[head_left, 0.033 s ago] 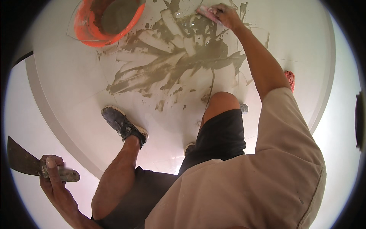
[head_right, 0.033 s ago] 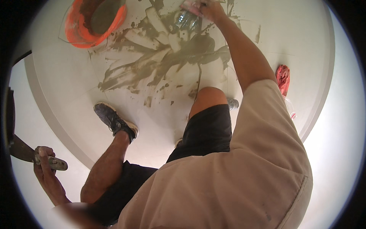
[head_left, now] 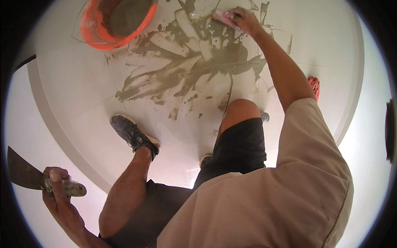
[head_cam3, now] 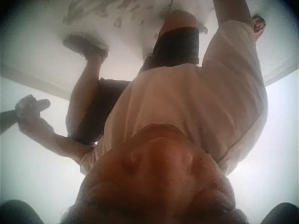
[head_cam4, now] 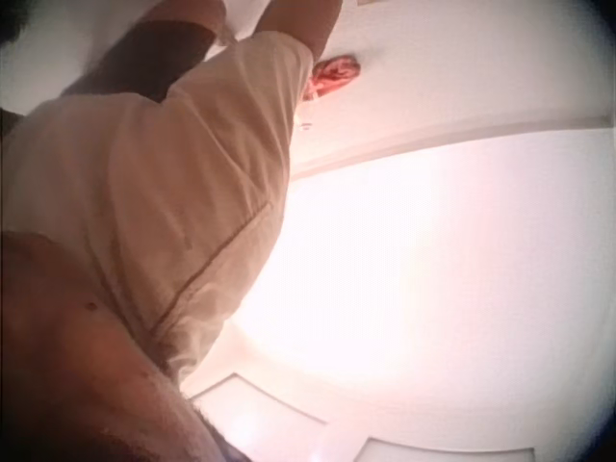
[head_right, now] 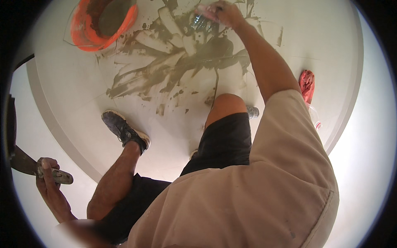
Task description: The person applies grout to the floor tiles using a spatula, smooths it over the seams with a sponge, and pours water from a bottle into a bucket.
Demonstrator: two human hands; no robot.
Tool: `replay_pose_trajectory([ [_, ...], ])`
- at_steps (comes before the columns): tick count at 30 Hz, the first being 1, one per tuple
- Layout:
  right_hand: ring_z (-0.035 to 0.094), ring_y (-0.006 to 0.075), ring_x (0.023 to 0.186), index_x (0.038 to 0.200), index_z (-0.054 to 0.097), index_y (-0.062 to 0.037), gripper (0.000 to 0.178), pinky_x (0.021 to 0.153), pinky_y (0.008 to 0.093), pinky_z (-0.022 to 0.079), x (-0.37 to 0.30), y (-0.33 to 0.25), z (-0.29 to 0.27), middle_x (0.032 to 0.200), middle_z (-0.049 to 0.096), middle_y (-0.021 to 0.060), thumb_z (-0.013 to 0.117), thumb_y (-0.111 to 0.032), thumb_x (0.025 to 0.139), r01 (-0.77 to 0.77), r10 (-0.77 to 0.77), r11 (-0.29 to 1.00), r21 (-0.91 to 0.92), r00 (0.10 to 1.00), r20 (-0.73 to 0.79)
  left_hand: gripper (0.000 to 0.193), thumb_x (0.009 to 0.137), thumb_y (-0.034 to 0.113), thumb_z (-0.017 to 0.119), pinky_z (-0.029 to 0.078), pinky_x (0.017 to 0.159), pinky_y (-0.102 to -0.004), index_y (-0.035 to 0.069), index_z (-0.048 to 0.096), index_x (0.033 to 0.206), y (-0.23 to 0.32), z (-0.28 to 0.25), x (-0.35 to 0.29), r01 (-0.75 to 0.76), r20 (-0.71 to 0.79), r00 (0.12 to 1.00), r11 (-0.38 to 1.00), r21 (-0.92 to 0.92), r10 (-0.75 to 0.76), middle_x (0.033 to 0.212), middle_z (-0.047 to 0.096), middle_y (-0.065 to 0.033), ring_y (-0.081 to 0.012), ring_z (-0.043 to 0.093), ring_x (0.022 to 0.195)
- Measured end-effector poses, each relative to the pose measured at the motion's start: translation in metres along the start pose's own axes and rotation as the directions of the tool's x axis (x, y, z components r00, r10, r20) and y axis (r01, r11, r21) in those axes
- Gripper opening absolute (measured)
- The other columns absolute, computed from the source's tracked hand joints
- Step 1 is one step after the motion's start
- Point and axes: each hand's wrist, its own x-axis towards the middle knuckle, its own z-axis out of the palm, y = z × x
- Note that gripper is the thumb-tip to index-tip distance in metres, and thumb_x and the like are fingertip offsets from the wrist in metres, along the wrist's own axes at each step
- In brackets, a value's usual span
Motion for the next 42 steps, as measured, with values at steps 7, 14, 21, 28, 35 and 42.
replay_pose_trajectory([
  [7,0.065,0.0342,0.097,0.09,0.072,-0.0066,0.012,0.088,0.0417,0.052,-0.08,-0.062,0.027,0.098,0.069,0.0109,0.062,-0.004,0.085,0.161,-0.204,0.972,0.17,0.94,0.274,0.05,0.096,0.06,0.058,0.041,0.078,-0.0329,0.01,0.064,0.094,-0.002,-0.004,0.0,0.013,0.006,1.0,1.0,-0.021,-0.013,0.089,0.054,-0.0034,-0.0161,0.051,0.088],
  [14,0.069,0.0337,0.086,0.092,0.073,-0.0037,0.024,0.084,0.041,0.057,0.095,0.016,0.032,0.095,0.073,0.0173,0.069,-0.028,0.091,0.101,-0.204,0.955,-0.28,0.906,-0.371,0.05,0.098,0.055,0.059,0.039,0.08,-0.0326,0.007,0.059,0.087,0.003,0.002,0.005,-0.025,-0.038,0.999,0.999,-0.044,0.024,0.084,0.052,-0.0033,-0.0182,0.049,0.085],
  [21,0.063,0.0302,0.107,0.099,0.072,-0.011,0.017,0.094,0.0405,0.051,-0.015,-0.066,0.07,0.104,0.07,0.0071,0.064,-0.009,0.085,0.344,-0.327,0.938,-0.039,0.918,0.226,0.049,0.097,0.056,0.059,0.043,0.08,-0.0343,0.007,0.062,0.094,-0.005,-0.001,0.002,0.059,-0.053,0.997,0.998,-0.036,-0.061,0.089,0.054,-0.0041,-0.0182,0.052,0.09],
  [28,0.069,0.034,0.091,0.098,0.075,-0.0098,0.018,0.075,0.0454,0.056,0.1,-0.054,0.061,0.099,0.073,0.0089,0.068,-0.022,0.088,0.138,-0.176,0.965,-0.222,0.971,-0.164,0.048,0.098,0.054,0.059,0.04,0.081,-0.0315,0.007,0.059,0.087,-0.006,-0.005,0.009,0.016,-0.042,0.999,0.998,-0.067,-0.018,0.086,0.052,-0.0031,-0.0173,0.05,0.086],
  [35,0.067,0.029,0.096,0.097,0.073,-0.0123,0.013,0.087,0.0421,0.053,0.033,-0.145,0.094,0.102,0.07,0.007,0.064,-0.012,0.088,0.169,-0.168,0.986,0.013,0.969,0.181,0.048,0.098,0.052,0.058,0.036,0.077,-0.031,0.006,0.056,0.082,-0.015,-0.003,0.009,0.031,-0.054,0.998,0.997,-0.067,-0.034,0.08,0.05,-0.0029,-0.0163,0.047,0.081],
  [42,0.061,0.0337,0.098,0.106,0.072,-0.0143,0.024,0.087,0.0463,0.052,0.007,-0.182,0.144,0.1,0.067,0.0084,0.062,-0.003,0.086,0.304,-0.301,0.951,-0.051,0.952,0.064,0.049,0.095,0.054,0.063,0.037,0.073,-0.0307,0.007,0.06,0.08,-0.017,-0.012,0.016,0.022,0.003,1.0,0.996,-0.09,-0.022,0.077,0.054,-0.002,-0.0154,0.049,0.077],
])
